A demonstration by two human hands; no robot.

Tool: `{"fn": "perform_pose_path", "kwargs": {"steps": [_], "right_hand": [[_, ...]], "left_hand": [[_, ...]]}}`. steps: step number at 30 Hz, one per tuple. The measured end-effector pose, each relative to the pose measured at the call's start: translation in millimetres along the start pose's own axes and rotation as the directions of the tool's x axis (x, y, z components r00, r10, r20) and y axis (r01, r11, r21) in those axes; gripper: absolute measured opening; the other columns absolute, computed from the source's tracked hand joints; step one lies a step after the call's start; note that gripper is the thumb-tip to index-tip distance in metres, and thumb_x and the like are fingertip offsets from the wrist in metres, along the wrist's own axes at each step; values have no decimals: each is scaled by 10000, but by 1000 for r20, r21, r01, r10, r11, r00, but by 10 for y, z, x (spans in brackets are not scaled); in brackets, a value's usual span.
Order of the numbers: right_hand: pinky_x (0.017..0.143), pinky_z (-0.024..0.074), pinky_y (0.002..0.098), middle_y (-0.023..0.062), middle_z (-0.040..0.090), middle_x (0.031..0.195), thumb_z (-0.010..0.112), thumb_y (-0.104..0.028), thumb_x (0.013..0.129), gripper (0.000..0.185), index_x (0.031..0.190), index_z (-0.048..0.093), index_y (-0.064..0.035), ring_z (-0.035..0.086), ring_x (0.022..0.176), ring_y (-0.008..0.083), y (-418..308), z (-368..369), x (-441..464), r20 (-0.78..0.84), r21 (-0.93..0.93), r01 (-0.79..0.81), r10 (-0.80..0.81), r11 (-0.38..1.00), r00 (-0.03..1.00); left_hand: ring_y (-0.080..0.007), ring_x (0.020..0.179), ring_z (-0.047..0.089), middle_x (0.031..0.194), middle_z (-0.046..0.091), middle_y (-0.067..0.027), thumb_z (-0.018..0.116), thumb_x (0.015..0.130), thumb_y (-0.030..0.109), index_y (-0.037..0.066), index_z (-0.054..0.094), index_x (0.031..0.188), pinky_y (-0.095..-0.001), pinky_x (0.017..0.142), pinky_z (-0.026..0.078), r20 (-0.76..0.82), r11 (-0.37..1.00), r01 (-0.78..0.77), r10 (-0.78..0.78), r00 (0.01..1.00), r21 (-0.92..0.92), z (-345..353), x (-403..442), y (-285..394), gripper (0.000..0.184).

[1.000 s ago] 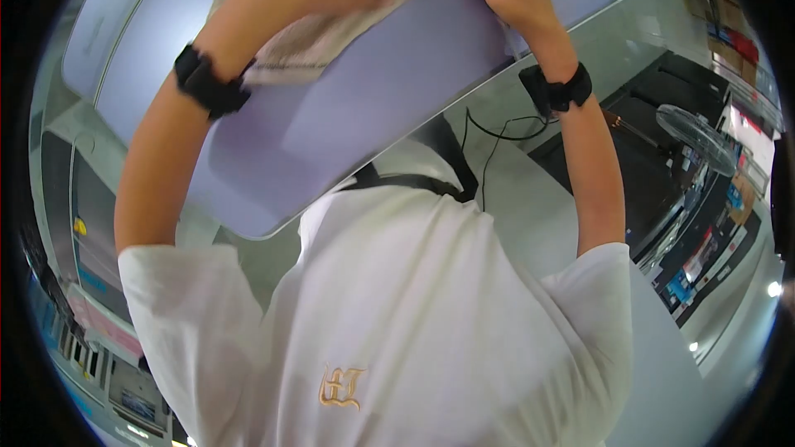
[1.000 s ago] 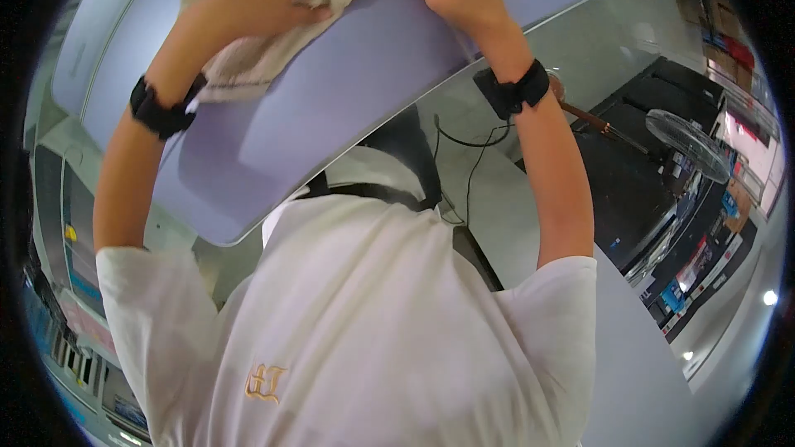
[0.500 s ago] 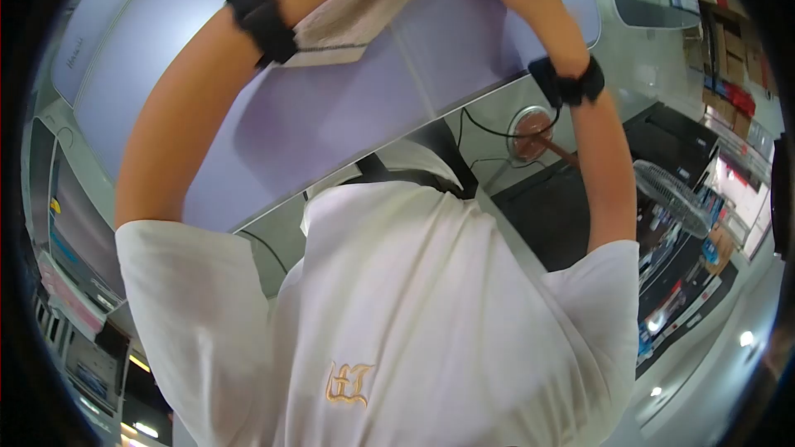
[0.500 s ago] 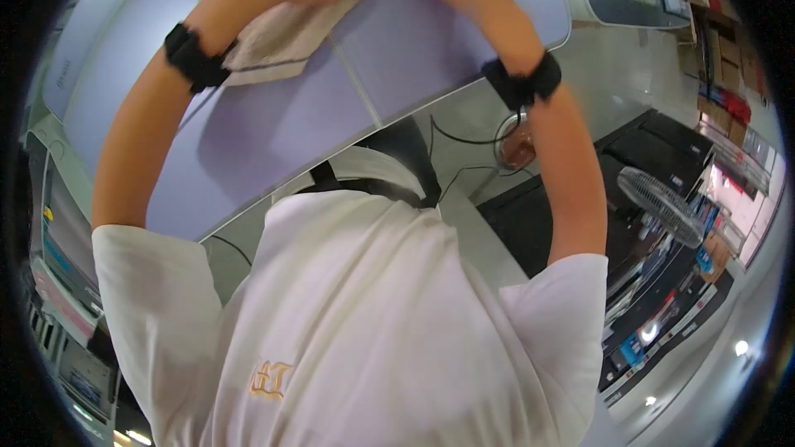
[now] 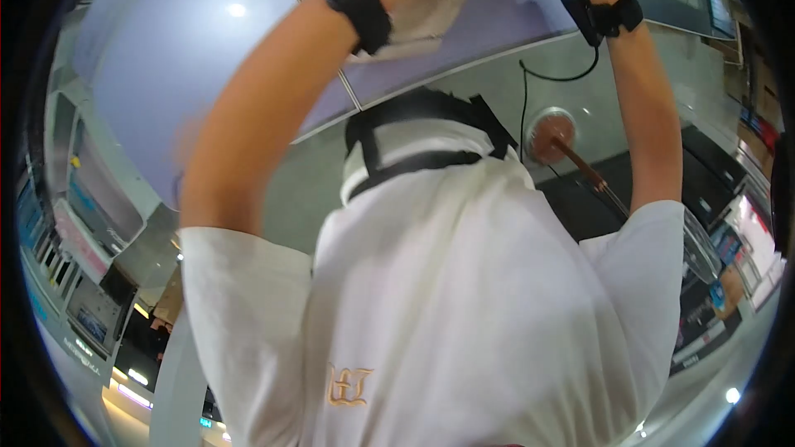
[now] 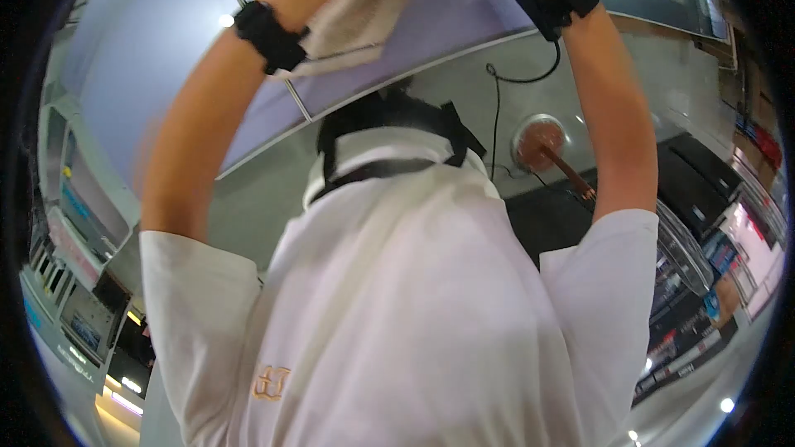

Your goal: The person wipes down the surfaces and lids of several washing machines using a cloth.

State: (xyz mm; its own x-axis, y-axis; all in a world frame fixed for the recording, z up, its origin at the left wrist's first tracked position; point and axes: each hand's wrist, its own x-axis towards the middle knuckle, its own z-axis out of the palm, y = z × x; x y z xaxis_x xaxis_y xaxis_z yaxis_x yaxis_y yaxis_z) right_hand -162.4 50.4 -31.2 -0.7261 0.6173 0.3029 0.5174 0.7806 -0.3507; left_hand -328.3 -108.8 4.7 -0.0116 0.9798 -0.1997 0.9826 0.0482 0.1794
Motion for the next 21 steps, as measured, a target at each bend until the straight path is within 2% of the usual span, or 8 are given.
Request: {"fn": "perform_pose_path", "kwargs": {"steps": [3, 5, 8, 12, 15, 17, 20, 21], "right_hand": [[813, 545, 503, 272, 715, 1075, 554, -106, 941, 300, 1194, 685, -13, 688, 984, 456, -130, -23, -124, 49, 5, 0, 0, 1000, 999], [844, 550, 497, 273, 712, 1107, 550, -86, 937, 342, 1242, 667, 13, 691, 997, 448, -206, -78, -431, -43, 56, 55, -53, 997, 998], [890, 552, 491, 275, 711, 1139, 545, -63, 937, 391, 1300, 643, 46, 696, 1014, 435, -450, -211, -1019, -60, 58, 90, -86, 994, 994], [893, 550, 499, 262, 718, 1152, 557, -75, 935, 407, 1318, 656, 21, 697, 1001, 433, -317, -244, -1457, -158, 15, 149, -145, 989, 977], [866, 547, 500, 249, 726, 1121, 569, -98, 929, 365, 1262, 687, -9, 692, 973, 438, -376, -419, -1241, 33, -13, -189, 189, 982, 981], [848, 546, 496, 243, 728, 1103, 570, -117, 933, 329, 1222, 697, -21, 688, 959, 439, -193, -332, -1021, -56, 63, -141, 145, 988, 988], [830, 545, 488, 245, 726, 1063, 562, -139, 952, 287, 1174, 697, -17, 686, 944, 439, -60, -166, -795, -112, 87, -184, 193, 979, 975], [825, 545, 485, 247, 725, 1048, 558, -145, 960, 277, 1160, 695, -12, 685, 940, 438, -74, -116, -799, -112, 88, -221, 230, 971, 967]], "left_hand": [[-659, 1522, 78, 1709, 83, -346, 475, 1016, 583, 102, 182, 1688, -816, 1125, 224, 175, 997, -4, -9, 985, 74, 28, 153, 67, 877], [-642, 1534, 49, 1713, 61, -343, 485, 1007, 616, 88, 166, 1688, -817, 1126, 221, 286, 993, -66, 36, 958, 96, -32, 29, 107, 919], [-675, 1505, 101, 1736, 62, -273, 572, 959, 673, 295, 174, 1694, -878, 1000, 298, 94, 966, -207, 194, 976, 157, 348, -363, -22, 917], [-705, 1488, 88, 1722, 90, -299, 630, 934, 628, 219, 238, 1684, -881, 990, 304, 109, 936, -237, 215, 971, 259, 455, -599, 224, 939], [-729, 1469, 102, 1720, 101, -297, 594, 917, 729, 218, 196, 1691, -854, 1007, 335, 178, 963, -147, 107, 978, 226, 376, -498, 384, 1009], [-738, 1464, 85, 1720, 96, -298, 602, 893, 762, 209, 206, 1690, -851, 1022, 325, 230, 992, -61, 35, 972, 109, 279, -284, 535, 1048], [-639, 1537, 40, 1702, 79, -360, 492, 1005, 640, 93, 168, 1688, -821, 1127, 209, 174, 940, -166, 117, 978, 298, 346, -30, 772, 932], [-635, 1538, 51, 1696, 109, -361, 492, 1006, 645, 91, 177, 1685, -816, 1134, 205, 147, 964, -111, 76, 986, 242, 320, -77, 823, 931]]}}
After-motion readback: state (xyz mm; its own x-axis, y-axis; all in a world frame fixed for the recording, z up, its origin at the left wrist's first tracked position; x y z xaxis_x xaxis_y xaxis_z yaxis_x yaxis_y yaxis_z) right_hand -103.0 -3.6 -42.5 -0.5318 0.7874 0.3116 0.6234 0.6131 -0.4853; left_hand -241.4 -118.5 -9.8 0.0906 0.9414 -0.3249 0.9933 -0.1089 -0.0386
